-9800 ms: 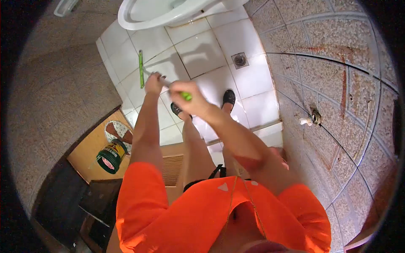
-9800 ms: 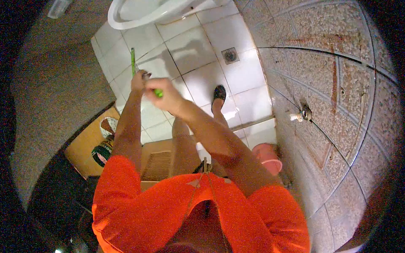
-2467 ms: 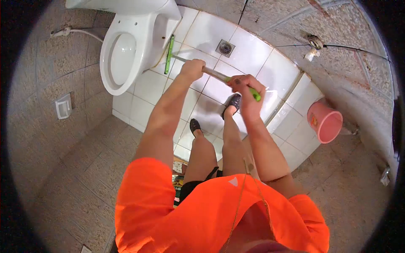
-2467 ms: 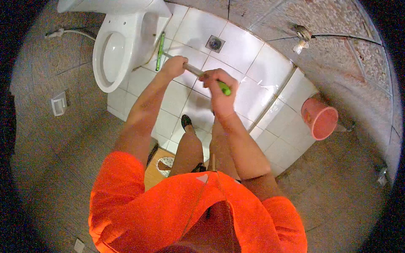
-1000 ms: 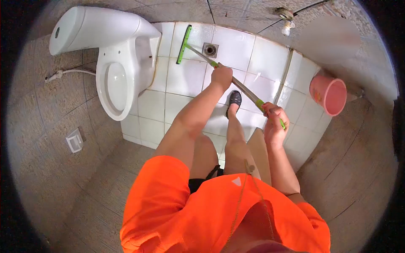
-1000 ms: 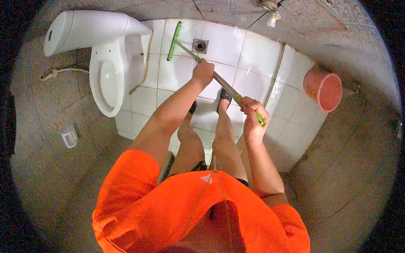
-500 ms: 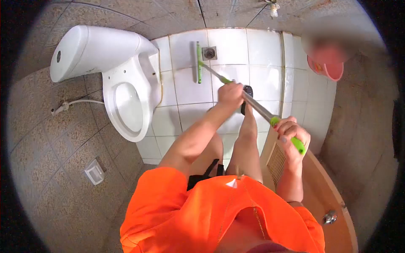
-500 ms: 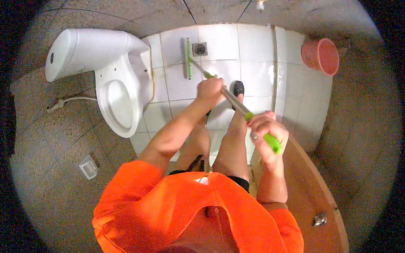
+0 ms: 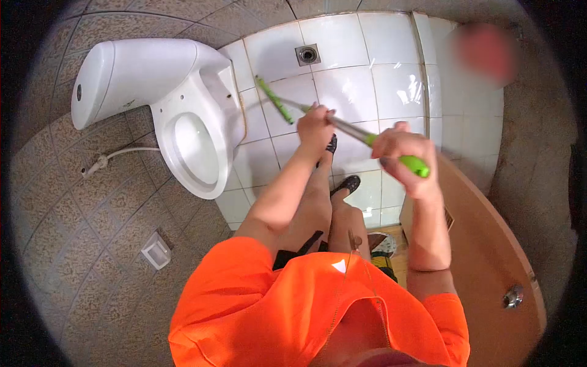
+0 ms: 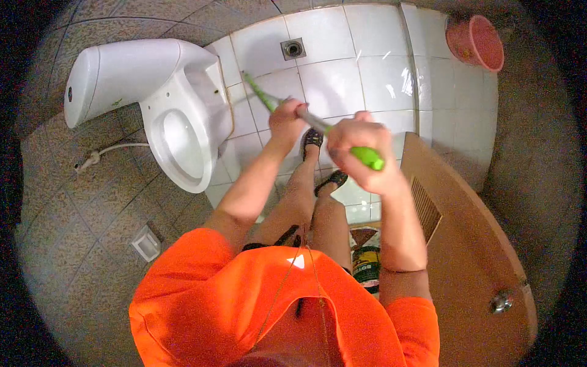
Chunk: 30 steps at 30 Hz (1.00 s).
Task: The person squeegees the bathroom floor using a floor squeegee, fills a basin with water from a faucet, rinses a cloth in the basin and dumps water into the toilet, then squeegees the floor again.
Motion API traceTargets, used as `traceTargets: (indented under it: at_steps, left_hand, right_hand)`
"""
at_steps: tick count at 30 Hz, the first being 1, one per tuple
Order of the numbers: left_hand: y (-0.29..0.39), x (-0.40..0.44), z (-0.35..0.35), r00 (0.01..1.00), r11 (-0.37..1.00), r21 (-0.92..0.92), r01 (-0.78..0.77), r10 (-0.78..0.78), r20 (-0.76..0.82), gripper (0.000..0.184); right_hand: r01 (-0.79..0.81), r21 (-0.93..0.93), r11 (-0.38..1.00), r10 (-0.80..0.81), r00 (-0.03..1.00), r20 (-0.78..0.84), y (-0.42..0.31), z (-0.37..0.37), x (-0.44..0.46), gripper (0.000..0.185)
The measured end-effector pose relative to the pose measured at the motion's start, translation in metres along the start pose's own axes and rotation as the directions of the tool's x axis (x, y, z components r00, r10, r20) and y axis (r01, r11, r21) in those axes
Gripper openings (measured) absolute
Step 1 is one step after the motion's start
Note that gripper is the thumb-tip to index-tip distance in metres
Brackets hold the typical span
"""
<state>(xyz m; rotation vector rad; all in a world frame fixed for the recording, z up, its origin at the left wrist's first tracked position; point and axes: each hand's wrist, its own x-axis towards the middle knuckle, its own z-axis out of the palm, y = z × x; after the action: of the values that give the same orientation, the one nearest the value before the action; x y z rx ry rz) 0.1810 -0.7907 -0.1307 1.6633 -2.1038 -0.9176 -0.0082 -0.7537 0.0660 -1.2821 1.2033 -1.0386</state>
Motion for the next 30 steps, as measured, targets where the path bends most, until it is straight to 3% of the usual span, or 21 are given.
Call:
traceTargets:
  at_steps: [4,10,14,16,17,19,20,22,24,25,27,28,30]
  left_hand:
    - [0.042,0.013,0.018,1.000,0.999,-0.028,-0.024,0.025,0.012,0.017]
    - [0.067,0.007,0.033,0.977,0.997,0.079,-0.021,0.003,0.215,0.020]
    - [0.071,-0.021,0.033,0.954,0.988,0.096,-0.121,0.089,0.286,0.020]
    - [0.072,-0.046,0.033,0.913,0.947,0.187,-0.262,0.180,0.366,0.014]
    - [0.078,-0.064,0.025,0.850,0.902,0.208,-0.378,0.249,0.464,0.006]
    - [0.078,-0.119,0.031,0.771,0.839,0.157,-0.521,0.383,0.509,0.002]
    - [0.082,-0.151,0.030,0.692,0.811,0.117,-0.573,0.403,0.599,0.004]
    - [0.078,-0.220,0.034,0.486,0.674,0.003,-0.739,0.530,0.695,0.009]
    - [0.071,-0.295,0.051,0.292,0.609,-0.105,-0.786,0.515,0.806,0.012]
    - [0.062,-0.333,0.061,0.194,0.540,-0.104,-0.835,0.466,0.863,0.012]
    - [0.075,-0.382,0.048,0.045,0.544,-0.109,-0.832,0.261,0.964,0.016]
    - [0.064,-0.404,0.058,0.029,0.546,-0.116,-0.830,0.250,0.968,0.016]
    - [0.032,-0.437,0.079,-0.028,0.564,-0.146,-0.813,0.213,0.977,0.018]
  right_hand:
    - [0.027,-0.039,0.999,-0.029,0.998,-0.052,-0.021,-0.024,-0.013,0.015]
    - [0.045,-0.027,0.999,-0.050,0.973,-0.223,-0.015,-0.025,-0.060,0.016]
    - [0.063,-0.048,0.997,-0.075,0.945,-0.319,-0.005,-0.007,-0.110,0.017]
    - [0.118,-0.048,0.992,-0.127,0.888,-0.442,-0.002,0.010,-0.152,0.017]
    - [0.117,0.039,0.992,-0.077,0.834,-0.546,-0.006,0.023,-0.181,0.016]
    - [0.226,0.184,0.957,-0.023,0.689,-0.725,-0.006,0.059,-0.258,0.021]
    - [0.238,0.147,0.960,-0.035,0.623,-0.782,-0.006,0.078,-0.300,0.025]
    - [0.284,0.295,0.912,0.124,0.495,-0.860,-0.009,0.133,-0.387,0.021]
    - [0.347,0.253,0.903,0.110,0.383,-0.917,-0.010,0.188,-0.464,0.017]
    - [0.272,0.315,0.909,0.248,0.254,-0.935,-0.015,0.218,-0.496,0.019]
    - [0.188,0.391,0.901,0.406,-0.045,-0.913,-0.026,0.262,-0.524,0.027]
    - [0.184,0.402,0.897,0.418,-0.059,-0.906,-0.019,0.280,-0.541,0.027]
    - [0.323,0.410,0.853,0.488,-0.219,-0.845,0.002,0.312,-0.562,0.027]
